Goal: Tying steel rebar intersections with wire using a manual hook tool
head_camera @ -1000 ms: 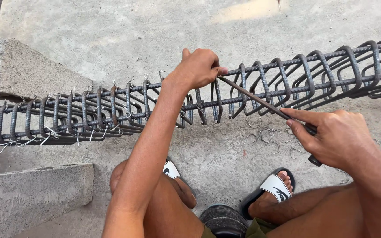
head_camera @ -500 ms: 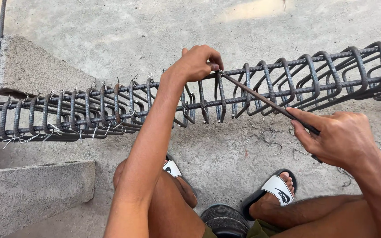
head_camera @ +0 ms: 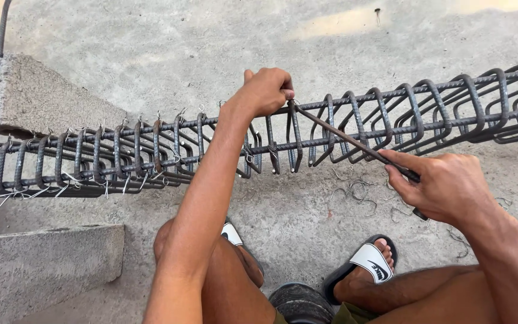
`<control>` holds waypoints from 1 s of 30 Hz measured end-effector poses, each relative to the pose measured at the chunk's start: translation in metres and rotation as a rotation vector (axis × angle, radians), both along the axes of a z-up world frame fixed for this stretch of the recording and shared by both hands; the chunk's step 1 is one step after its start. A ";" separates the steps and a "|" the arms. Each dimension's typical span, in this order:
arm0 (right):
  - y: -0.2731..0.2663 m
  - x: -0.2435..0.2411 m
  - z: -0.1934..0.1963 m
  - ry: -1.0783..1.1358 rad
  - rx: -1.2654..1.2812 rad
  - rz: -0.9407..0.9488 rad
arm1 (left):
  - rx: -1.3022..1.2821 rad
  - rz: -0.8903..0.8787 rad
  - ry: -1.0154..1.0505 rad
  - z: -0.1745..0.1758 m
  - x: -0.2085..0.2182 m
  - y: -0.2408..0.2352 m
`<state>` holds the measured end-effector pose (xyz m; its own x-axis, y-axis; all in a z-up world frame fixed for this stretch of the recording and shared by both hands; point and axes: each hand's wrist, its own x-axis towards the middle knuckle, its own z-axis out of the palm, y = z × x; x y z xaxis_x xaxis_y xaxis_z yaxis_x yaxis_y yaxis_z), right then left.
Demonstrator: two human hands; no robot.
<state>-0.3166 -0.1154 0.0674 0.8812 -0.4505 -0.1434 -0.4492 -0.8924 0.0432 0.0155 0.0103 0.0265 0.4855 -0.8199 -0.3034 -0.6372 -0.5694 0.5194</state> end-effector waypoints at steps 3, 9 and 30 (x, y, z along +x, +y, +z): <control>0.001 -0.002 0.000 0.026 0.044 -0.041 | 0.009 -0.002 -0.039 0.005 -0.004 0.000; 0.001 -0.007 -0.008 -0.001 0.087 -0.015 | 0.014 -0.025 -0.036 -0.007 0.000 -0.003; -0.004 -0.014 0.005 -0.004 -0.001 -0.057 | -0.001 -0.049 -0.193 -0.029 0.000 -0.015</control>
